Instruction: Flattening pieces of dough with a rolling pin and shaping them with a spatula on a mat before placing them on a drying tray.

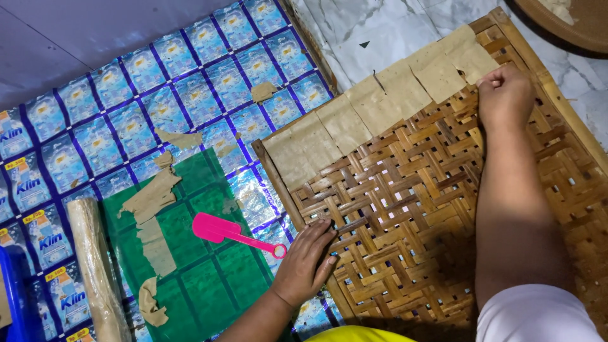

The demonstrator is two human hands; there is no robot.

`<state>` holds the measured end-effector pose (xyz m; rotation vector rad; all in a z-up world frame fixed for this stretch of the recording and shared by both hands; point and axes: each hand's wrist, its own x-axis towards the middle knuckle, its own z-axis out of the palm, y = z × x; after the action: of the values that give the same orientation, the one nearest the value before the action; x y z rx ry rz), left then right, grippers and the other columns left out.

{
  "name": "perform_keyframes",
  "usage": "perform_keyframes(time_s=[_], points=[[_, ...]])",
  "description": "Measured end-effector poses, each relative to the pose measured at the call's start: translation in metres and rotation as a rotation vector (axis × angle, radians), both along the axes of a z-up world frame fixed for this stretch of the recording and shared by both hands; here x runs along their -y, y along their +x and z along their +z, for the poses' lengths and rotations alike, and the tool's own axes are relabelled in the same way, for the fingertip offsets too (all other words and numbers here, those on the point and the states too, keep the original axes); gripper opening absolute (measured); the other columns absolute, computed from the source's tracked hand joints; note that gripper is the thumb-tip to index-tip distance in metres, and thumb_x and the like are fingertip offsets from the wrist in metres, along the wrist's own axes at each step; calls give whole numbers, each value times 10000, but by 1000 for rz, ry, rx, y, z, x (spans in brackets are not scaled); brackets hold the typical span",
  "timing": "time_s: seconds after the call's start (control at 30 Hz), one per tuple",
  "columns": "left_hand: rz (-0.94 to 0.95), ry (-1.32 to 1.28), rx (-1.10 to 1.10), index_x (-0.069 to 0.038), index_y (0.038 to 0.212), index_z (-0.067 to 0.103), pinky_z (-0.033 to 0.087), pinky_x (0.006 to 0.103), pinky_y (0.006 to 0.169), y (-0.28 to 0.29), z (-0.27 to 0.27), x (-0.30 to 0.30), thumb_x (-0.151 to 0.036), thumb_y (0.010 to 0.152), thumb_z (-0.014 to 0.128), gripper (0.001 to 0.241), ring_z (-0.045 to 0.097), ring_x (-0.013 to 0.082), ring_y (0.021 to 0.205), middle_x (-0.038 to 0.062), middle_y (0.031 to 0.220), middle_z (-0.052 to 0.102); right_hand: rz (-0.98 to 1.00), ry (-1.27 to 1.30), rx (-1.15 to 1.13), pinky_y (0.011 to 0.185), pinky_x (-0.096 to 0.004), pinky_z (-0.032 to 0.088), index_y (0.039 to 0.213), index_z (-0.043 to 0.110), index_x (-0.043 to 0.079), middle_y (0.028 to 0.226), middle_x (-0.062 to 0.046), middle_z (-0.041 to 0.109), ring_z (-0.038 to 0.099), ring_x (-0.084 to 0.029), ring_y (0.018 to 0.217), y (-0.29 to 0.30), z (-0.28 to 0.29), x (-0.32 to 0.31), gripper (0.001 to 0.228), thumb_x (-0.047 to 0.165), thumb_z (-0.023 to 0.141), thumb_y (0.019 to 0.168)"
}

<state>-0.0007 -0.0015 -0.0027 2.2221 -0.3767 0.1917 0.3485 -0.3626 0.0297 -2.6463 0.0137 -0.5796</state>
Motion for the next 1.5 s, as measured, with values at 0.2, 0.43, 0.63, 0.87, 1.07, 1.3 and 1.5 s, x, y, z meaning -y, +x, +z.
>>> perform_keyframes(time_s=[0.2, 0.43, 0.63, 0.87, 1.07, 1.3, 1.5], points=[[-2, -14, 11, -17, 1365, 538, 322, 488, 1210, 0, 2, 0, -280, 1007, 567, 445, 445, 348, 1440, 174, 1509, 503, -48, -33, -64, 782, -379, 591, 967, 740, 119, 1054, -78, 623, 622, -201, 842, -19, 23, -32, 109, 21, 730, 1013], [10, 5, 13, -29, 1371, 536, 317, 486, 1214, 0, 0, 0, -294, 1021, 543, 439, 441, 341, 1442, 165, 1517, 496, 51, -96, 17, 821, -401, 541, 991, 676, 57, 1092, -99, 572, 588, -229, 917, -14, 8, -23, 112, -39, 658, 1047], [1, -12, 13, -24, 1388, 518, 300, 483, 1223, -2, -3, -1, -279, 1013, 565, 457, 429, 335, 1451, 164, 1528, 485, 94, -118, 39, 865, -405, 587, 943, 659, 79, 1117, -103, 622, 643, -252, 949, -21, 4, -18, 159, -49, 709, 1023], [-3, -223, -48, -37, 1361, 552, 349, 479, 1193, -5, -5, -6, -263, 1016, 490, 417, 459, 350, 1429, 161, 1515, 516, 45, -103, -51, 856, -497, 538, 1035, 690, 53, 1160, -138, 586, 577, -305, 978, -79, 10, -68, 71, 9, 639, 1056], [-14, -517, -42, -107, 1306, 661, 406, 553, 1149, -22, -20, -28, -205, 1035, 523, 319, 631, 383, 1245, 128, 1263, 702, 573, 119, 35, 907, -483, 515, 1024, 677, 61, 996, -157, 606, 639, -430, 1034, -219, -2, -206, 84, 15, 689, 954], [458, -17, 184, -191, 1193, 721, 371, 536, 1152, -108, 0, -126, -172, 995, 594, 236, 679, 270, 1153, 32, 1141, 729, 758, -282, -147, 958, -491, 503, 1297, 662, 140, 1206, -96, 629, 634, -325, 1158, -318, -53, -307, 409, 351, 659, 946], [959, 483, 131, -206, 1316, 619, 163, 682, 1190, -175, -20, -210, -215, 965, 623, 351, 443, 384, 1430, 131, 1476, 527, 880, -456, 102, 770, -415, 480, 1272, 680, 202, 927, -35, 604, 634, -267, 940, -320, -92, -335, 380, 228, 653, 893]])
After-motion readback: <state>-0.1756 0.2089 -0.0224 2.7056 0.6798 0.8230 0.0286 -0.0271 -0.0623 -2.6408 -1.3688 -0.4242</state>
